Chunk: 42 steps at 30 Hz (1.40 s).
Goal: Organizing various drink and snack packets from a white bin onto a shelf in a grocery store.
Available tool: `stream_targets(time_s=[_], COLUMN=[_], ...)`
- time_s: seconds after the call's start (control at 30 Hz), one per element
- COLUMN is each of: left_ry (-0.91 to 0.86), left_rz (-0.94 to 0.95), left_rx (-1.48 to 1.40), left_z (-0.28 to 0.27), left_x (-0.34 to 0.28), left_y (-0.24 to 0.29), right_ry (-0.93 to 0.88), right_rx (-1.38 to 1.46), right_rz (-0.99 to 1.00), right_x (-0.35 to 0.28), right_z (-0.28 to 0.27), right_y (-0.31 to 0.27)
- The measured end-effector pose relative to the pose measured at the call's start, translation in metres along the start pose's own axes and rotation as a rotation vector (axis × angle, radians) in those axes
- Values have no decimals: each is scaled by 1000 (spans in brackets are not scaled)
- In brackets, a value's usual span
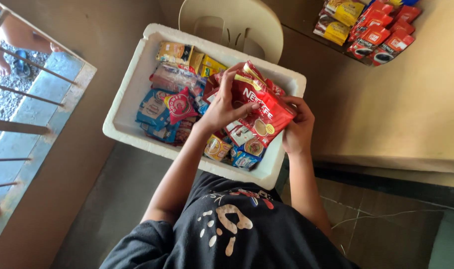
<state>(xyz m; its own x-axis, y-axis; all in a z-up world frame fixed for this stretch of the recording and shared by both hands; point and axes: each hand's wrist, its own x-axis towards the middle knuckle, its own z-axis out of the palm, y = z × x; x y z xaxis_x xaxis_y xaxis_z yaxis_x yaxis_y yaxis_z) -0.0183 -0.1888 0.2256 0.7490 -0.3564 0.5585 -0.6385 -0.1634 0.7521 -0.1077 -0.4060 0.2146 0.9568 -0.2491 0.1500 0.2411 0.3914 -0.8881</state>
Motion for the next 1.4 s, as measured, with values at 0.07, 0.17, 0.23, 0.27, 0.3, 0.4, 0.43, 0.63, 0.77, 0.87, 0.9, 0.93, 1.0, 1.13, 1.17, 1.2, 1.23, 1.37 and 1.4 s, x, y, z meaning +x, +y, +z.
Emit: stream_targets(time_s=[0.07, 0.17, 0.23, 0.27, 0.3, 0.4, 0.43, 0.63, 0.77, 0.87, 0.9, 0.93, 1.0, 1.13, 1.17, 1.2, 1.23, 1.37, 1.4], left_ry=[-18, -73, -114, -158, -203, -144, -146, 32, 142, 141, 122, 131, 61, 42, 67, 87, 87, 226, 235], left_rz=[-46, -135, -173, -263, -352, -386, -385, -419, -446, -449, -448, -449, -463, -552, -596, -636, -639, -192, -77], left_rx=[-97, -119, -43, -40, -36, -253, -253, -268, -649, -728, -673, -671, -441, -372, -469, -569, -571, -224, -121], left_z=[-5, -13, -17, -18, -18, -12, -10, -3, 0, -6, -9, -15, -28, -34, -30, -24, -21, -12, -12], left_x=[8, 24, 35, 39, 44, 42, 43, 62, 77, 77, 75, 72, 67, 39, 29, 21, 15, 5, 3], left_y=[-7, -7, -5, -4, -2, -9, -4, 36, 54, 67, 71, 75, 82, 42, 26, 10, 4, -12, -14], right_ry=[-34, -87, -104, -102, -99, -113, -112, -297, -499, -403, -310, -319, 76, 159, 167, 174, 176, 3, 1], right_rx=[29, 115, 175, 214, 254, 299, 299, 658, 92, -400, -604, -603, -170, 144, 48, -49, -51, 125, 138], right_rz=[40, 117, 148, 158, 167, 169, 168, 283, 224, 200, 185, 188, 254, -65, 32, 126, 128, 177, 162], right_x=[3, 9, 14, 17, 20, 29, 29, 25, 26, 29, 29, 35, 49, 55, 59, 62, 56, 45, 43], right_z=[-3, -12, -18, -20, -22, -39, -36, -10, -29, -71, -85, -111, -162, -25, -54, -85, -67, -14, -5], right_y=[-1, 1, 4, 5, 6, 8, 2, 9, 91, 180, 209, 236, 290, 75, 89, 102, 81, 31, 28])
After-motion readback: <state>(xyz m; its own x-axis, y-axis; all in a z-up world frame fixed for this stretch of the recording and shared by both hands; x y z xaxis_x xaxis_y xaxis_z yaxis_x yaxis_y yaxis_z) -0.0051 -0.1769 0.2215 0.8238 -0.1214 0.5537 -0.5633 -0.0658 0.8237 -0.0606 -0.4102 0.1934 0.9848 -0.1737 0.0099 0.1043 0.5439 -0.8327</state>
